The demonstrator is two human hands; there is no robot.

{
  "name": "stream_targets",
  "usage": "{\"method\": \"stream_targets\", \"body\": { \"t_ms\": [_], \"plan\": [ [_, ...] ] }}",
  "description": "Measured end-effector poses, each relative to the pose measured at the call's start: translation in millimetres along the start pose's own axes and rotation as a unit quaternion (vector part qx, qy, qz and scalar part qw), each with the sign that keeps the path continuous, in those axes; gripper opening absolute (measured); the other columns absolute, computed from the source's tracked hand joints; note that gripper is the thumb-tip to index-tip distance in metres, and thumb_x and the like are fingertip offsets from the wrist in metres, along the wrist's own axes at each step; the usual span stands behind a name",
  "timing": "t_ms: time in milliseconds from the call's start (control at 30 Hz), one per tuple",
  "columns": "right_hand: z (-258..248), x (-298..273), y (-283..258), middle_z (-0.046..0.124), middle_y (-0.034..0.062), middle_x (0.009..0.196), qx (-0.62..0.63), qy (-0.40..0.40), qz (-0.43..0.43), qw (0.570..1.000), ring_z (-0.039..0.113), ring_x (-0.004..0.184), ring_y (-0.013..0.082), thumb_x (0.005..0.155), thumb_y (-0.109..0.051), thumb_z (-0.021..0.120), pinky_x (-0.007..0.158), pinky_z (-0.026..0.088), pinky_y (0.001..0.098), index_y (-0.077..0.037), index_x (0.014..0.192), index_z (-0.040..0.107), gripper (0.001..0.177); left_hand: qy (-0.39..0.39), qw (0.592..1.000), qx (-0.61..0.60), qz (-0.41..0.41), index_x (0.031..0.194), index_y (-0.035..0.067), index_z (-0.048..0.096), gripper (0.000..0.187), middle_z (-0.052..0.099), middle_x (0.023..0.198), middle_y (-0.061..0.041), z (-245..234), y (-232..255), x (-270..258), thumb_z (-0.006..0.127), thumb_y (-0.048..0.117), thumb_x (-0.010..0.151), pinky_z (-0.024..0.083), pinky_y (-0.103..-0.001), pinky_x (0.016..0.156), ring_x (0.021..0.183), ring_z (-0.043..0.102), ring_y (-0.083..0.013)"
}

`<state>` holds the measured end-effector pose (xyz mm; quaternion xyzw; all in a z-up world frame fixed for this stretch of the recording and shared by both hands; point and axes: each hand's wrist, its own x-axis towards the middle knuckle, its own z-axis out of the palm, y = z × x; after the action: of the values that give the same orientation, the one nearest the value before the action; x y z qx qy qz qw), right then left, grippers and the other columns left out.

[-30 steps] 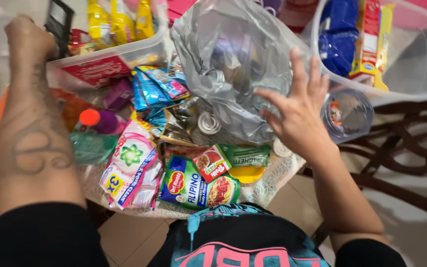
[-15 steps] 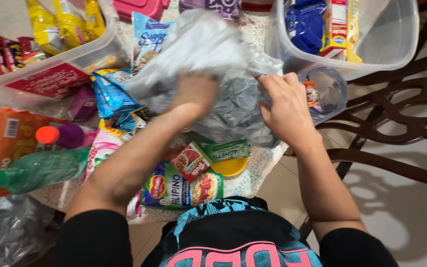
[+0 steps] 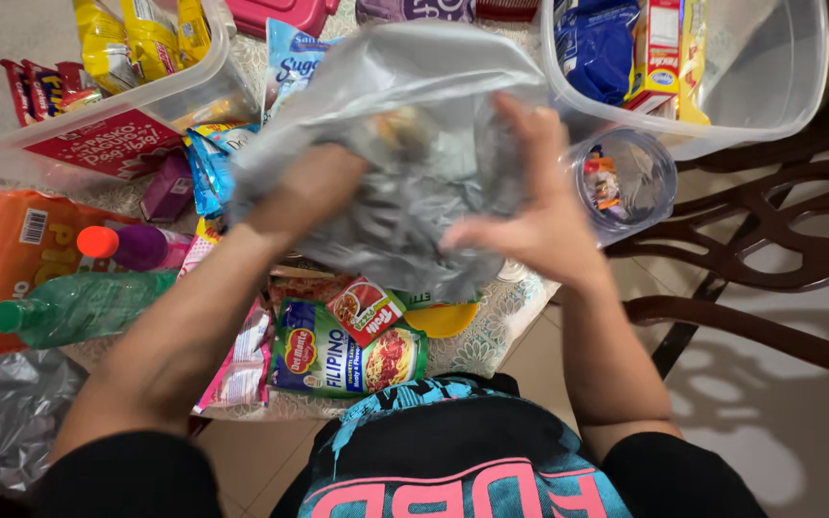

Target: The person organizes various household items on a table, including snacks, cleaning supplies, and canned goods. They place items into clear plastic containers, secure lids, and use scissors to cut open a package of laundry detergent pods.

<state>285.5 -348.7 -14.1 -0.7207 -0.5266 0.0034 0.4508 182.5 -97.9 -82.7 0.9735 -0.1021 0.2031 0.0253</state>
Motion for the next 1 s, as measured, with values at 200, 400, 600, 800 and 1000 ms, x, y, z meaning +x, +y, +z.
{"method": "stream_targets", "body": {
  "t_ms": [200,400,600,800,1000],
  "plan": [
    [86.2,-0.9,40.4,0.052,0.019,0.154,0.145,-0.063,0.141,0.977,0.054,0.145,0.0382,0.077,-0.026,0.078,0.124,0.041,0.0443,-0.011,0.158,0.039,0.091,0.084,0.99,-0.102,0.044,0.099,0.016,0.064,0.009,0.063,0.091,-0.005,-34.7,55.1,-0.7,0.066,0.01,0.093,0.042,-0.055,0.118,0.1,0.068,-0.0233],
    [34.0,-29.8,22.6,0.054,0.0293,0.138,0.102,-0.079,-0.128,0.983,0.052,0.127,0.0526,0.071,-0.019,0.077,0.116,0.033,0.0484,0.001,0.104,0.071,0.039,0.271,0.955,-0.104,-0.068,0.134,0.018,0.057,0.072,0.054,0.124,-0.018,-86.6,93.6,-49.2,0.093,0.031,0.074,0.04,-0.051,0.111,0.109,0.06,-0.0371],
    [68.5,-89.1,18.1,0.071,0.01,0.113,0.449,-0.084,-0.15,0.877,0.069,0.096,0.031,0.087,-0.032,0.078,0.095,0.054,0.0419,-0.007,0.11,0.063,0.037,0.089,0.718,-0.676,-0.137,0.164,0.007,0.014,0.131,0.044,0.155,-0.018,-50.0,159.7,-90.2,0.096,0.024,0.064,0.036,-0.047,0.119,0.142,0.046,-0.0293],
    [78.8,-110.0,-32.2,0.042,0.0199,0.146,0.206,0.11,0.026,0.972,0.05,0.13,0.0338,0.075,-0.031,0.095,0.11,0.042,0.0509,-0.007,0.14,0.039,0.088,0.164,0.637,-0.688,-0.307,0.154,0.007,0.028,0.098,0.059,0.136,-0.014,7.7,176.3,-125.0,0.09,0.019,0.078,0.05,-0.041,0.106,0.124,0.059,-0.0246],
    [86.1,-139.6,-34.3,0.03,0.0166,0.161,0.38,-0.059,0.055,0.921,0.031,0.151,0.0338,0.074,-0.037,0.084,0.124,0.028,0.0486,-0.006,0.154,0.03,0.101,0.317,0.701,-0.565,-0.297,0.141,0.01,0.044,0.075,0.06,0.128,-0.013,38.2,174.8,-128.0,0.089,0.023,0.082,0.05,-0.04,0.101,0.117,0.06,-0.0268]
  ]
}}
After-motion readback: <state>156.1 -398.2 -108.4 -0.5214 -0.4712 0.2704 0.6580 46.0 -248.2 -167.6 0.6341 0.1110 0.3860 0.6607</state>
